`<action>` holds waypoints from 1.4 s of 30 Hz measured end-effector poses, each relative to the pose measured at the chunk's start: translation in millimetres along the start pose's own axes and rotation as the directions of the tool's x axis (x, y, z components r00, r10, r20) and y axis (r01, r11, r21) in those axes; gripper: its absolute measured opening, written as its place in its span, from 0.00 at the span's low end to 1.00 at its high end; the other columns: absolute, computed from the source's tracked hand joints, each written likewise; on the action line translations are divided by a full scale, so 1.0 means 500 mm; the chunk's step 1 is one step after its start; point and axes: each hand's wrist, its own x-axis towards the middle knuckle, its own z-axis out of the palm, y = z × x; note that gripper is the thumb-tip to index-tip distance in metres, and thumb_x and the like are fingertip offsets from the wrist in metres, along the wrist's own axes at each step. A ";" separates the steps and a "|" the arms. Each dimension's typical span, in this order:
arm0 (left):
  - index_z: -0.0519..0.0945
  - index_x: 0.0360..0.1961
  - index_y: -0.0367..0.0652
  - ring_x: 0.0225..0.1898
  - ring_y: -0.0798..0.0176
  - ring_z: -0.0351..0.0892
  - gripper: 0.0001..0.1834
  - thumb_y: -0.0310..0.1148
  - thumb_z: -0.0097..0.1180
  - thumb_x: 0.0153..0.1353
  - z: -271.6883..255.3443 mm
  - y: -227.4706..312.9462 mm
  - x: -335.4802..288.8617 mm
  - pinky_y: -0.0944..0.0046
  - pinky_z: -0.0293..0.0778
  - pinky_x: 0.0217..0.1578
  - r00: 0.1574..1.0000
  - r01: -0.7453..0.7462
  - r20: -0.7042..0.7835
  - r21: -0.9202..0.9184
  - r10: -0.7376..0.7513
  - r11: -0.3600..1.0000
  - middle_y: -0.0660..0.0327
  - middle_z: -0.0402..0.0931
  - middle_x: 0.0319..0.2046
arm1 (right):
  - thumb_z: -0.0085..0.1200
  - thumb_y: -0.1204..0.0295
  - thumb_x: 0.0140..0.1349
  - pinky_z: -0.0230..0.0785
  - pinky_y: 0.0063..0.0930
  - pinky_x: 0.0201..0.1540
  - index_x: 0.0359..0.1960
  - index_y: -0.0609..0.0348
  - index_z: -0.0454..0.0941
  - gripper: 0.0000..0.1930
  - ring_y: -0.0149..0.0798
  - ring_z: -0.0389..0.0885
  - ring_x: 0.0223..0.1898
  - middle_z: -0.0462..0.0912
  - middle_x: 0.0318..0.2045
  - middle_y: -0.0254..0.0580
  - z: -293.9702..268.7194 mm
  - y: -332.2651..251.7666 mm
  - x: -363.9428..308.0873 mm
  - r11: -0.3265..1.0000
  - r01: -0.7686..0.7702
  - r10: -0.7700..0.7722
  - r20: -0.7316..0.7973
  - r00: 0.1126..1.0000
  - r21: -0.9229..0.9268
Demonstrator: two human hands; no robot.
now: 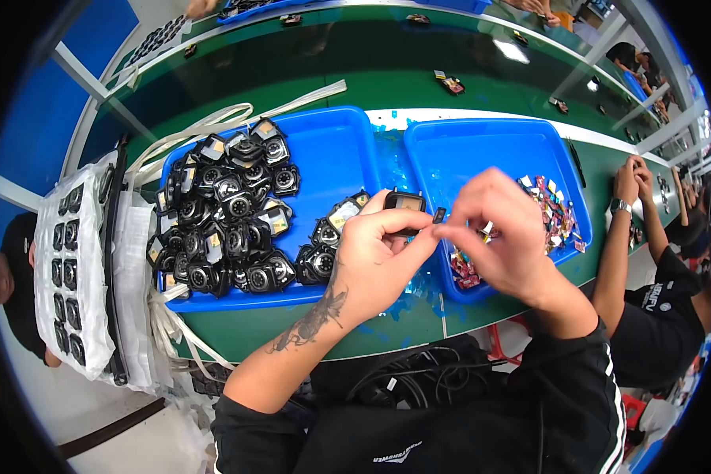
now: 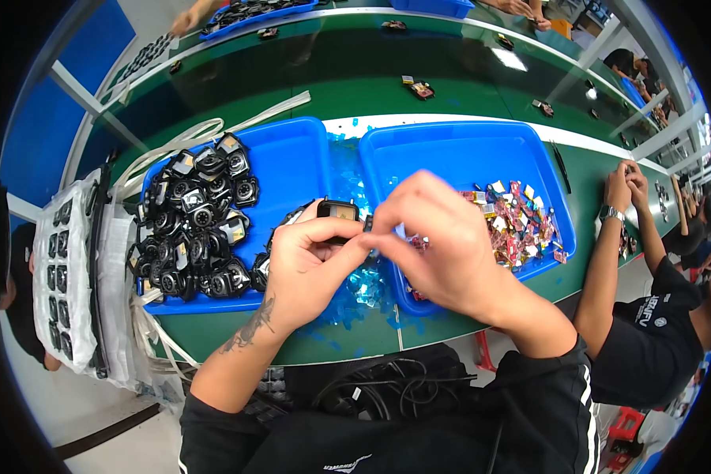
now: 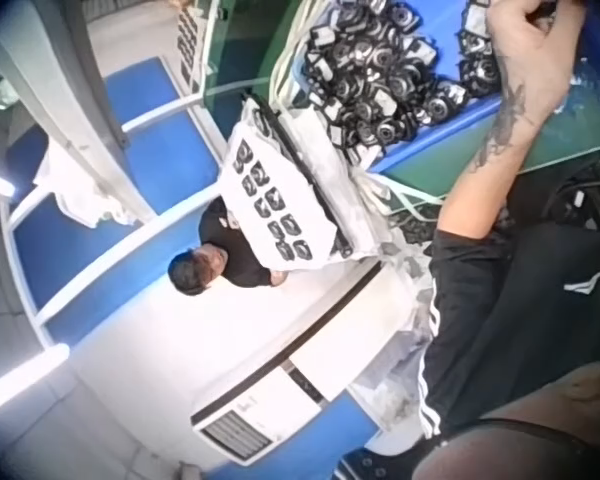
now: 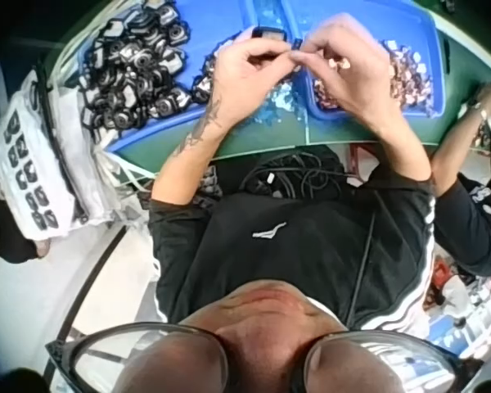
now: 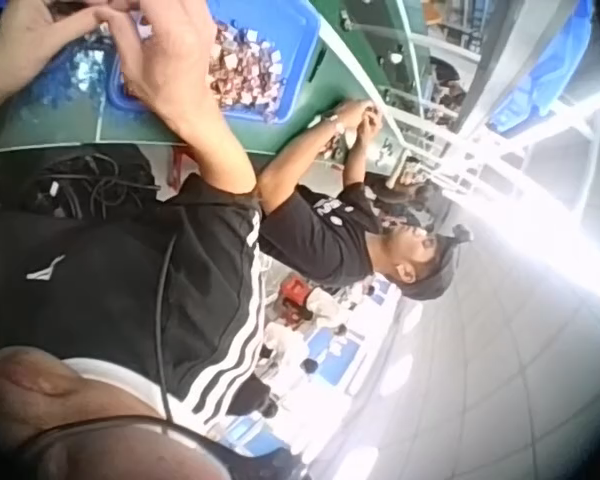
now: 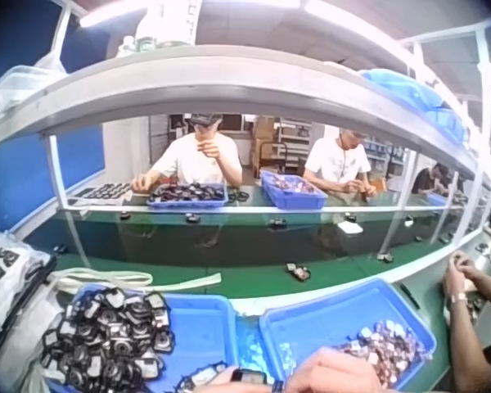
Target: Assembling electronic components into smartwatch housings on a factory assembly line.
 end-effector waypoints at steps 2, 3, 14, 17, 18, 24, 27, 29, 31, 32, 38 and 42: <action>0.84 0.35 0.35 0.23 0.80 0.68 0.07 0.28 0.65 0.57 -0.004 -0.002 0.002 0.77 0.65 0.24 1.000 0.027 -0.014 -0.059 -0.027 0.998 0.63 0.72 0.35 | 0.66 0.82 0.50 0.69 0.25 0.27 0.29 0.61 0.77 0.09 0.31 0.77 0.27 0.78 0.27 0.38 0.005 -0.004 -0.005 0.993 0.115 -0.114 0.033 0.993 -0.009; 0.84 0.34 0.33 0.24 0.80 0.72 0.07 0.28 0.64 0.57 -0.007 0.000 0.003 0.78 0.69 0.27 0.998 0.056 -0.026 -0.113 -0.059 0.992 0.62 0.73 0.36 | 0.66 0.82 0.50 0.69 0.25 0.27 0.29 0.61 0.77 0.09 0.31 0.77 0.27 0.78 0.27 0.38 0.003 -0.003 -0.009 0.992 0.123 -0.123 0.038 0.992 -0.008; 0.83 0.37 0.31 0.35 0.77 0.77 0.07 0.26 0.60 0.63 -0.033 0.046 0.007 0.76 0.73 0.34 0.964 0.243 0.166 -0.241 -0.207 0.940 0.62 0.80 0.36 | 0.55 0.81 0.60 0.74 0.23 0.39 0.46 0.62 0.81 0.12 0.30 0.81 0.37 0.81 0.37 0.41 -0.003 0.011 0.000 0.890 -0.282 0.255 0.119 0.959 0.359; 0.83 0.37 0.31 0.36 0.77 0.77 0.08 0.27 0.60 0.63 -0.030 0.045 0.005 0.76 0.73 0.35 0.939 0.283 0.277 -0.282 -0.204 0.917 0.61 0.81 0.37 | 0.54 0.80 0.62 0.74 0.22 0.41 0.43 0.64 0.80 0.09 0.29 0.79 0.38 0.80 0.37 0.40 0.005 0.026 0.004 0.780 -0.252 0.172 0.191 0.966 0.572; 0.81 0.44 0.32 0.37 0.77 0.76 0.10 0.26 0.57 0.64 -0.032 0.040 0.004 0.76 0.74 0.35 0.937 0.264 0.307 -0.302 -0.169 0.916 0.60 0.79 0.41 | 0.54 0.80 0.62 0.74 0.22 0.41 0.43 0.64 0.80 0.09 0.29 0.79 0.38 0.80 0.37 0.40 0.009 0.027 0.002 0.780 -0.248 0.166 0.192 0.967 0.575; 0.66 0.64 0.37 0.42 0.74 0.74 0.24 0.20 0.44 0.67 -0.019 0.023 0.008 0.74 0.71 0.41 1.000 -0.016 0.023 -0.096 0.019 0.995 0.59 0.73 0.51 | 0.56 0.81 0.62 0.75 0.21 0.39 0.40 0.64 0.75 0.06 0.27 0.79 0.38 0.80 0.37 0.38 -0.003 0.021 -0.014 0.719 -0.246 0.344 -0.025 0.939 0.650; 0.59 0.69 0.36 0.55 0.66 0.72 0.29 0.17 0.41 0.66 -0.008 0.024 0.007 0.68 0.69 0.54 1.000 -0.020 0.013 -0.159 0.022 0.987 0.56 0.71 0.55 | 0.60 0.80 0.59 0.74 0.21 0.33 0.37 0.65 0.80 0.05 0.27 0.81 0.33 0.84 0.35 0.39 0.018 -0.004 -0.004 0.859 -0.349 0.371 0.014 0.929 0.375; 0.58 0.69 0.38 0.51 0.70 0.73 0.29 0.16 0.40 0.66 0.003 0.022 0.003 0.68 0.67 0.55 0.995 -0.102 -0.043 -0.241 0.094 0.965 0.55 0.71 0.54 | 0.61 0.80 0.57 0.72 0.22 0.29 0.36 0.65 0.80 0.06 0.29 0.80 0.27 0.84 0.30 0.40 0.030 -0.012 0.015 0.971 -0.208 0.214 -0.037 0.976 0.121; 0.57 0.69 0.37 0.58 0.66 0.70 0.29 0.16 0.41 0.67 -0.001 0.015 0.001 0.66 0.67 0.58 0.995 -0.099 -0.025 -0.181 0.096 0.978 0.54 0.70 0.56 | 0.61 0.80 0.56 0.71 0.24 0.27 0.36 0.64 0.80 0.06 0.31 0.79 0.25 0.83 0.29 0.40 0.035 -0.020 0.030 0.972 -0.212 0.217 -0.041 0.975 0.103; 0.57 0.69 0.37 0.58 0.66 0.70 0.29 0.17 0.41 0.67 -0.002 0.017 0.000 0.65 0.67 0.58 0.998 -0.068 0.003 -0.185 0.070 0.980 0.53 0.69 0.57 | 0.61 0.80 0.55 0.70 0.25 0.25 0.35 0.64 0.80 0.06 0.32 0.79 0.22 0.83 0.27 0.41 0.038 -0.022 0.034 0.973 -0.214 0.219 -0.046 0.975 0.083; 0.59 0.67 0.32 0.59 0.63 0.71 0.26 0.19 0.43 0.68 -0.003 0.021 0.003 0.63 0.68 0.60 0.997 0.001 0.073 -0.291 0.021 0.957 0.52 0.69 0.58 | 0.61 0.81 0.54 0.70 0.27 0.25 0.32 0.64 0.81 0.05 0.34 0.77 0.20 0.83 0.26 0.42 0.049 -0.023 0.028 0.978 -0.192 0.200 -0.114 0.973 0.080; 0.60 0.66 0.30 0.59 0.61 0.71 0.25 0.19 0.45 0.67 -0.005 0.022 0.002 0.61 0.67 0.62 0.998 0.026 0.061 -0.325 -0.006 0.945 0.50 0.70 0.57 | 0.61 0.81 0.54 0.71 0.27 0.26 0.32 0.64 0.81 0.05 0.34 0.76 0.21 0.83 0.26 0.42 0.052 -0.022 0.033 0.983 -0.173 0.179 -0.099 0.979 0.065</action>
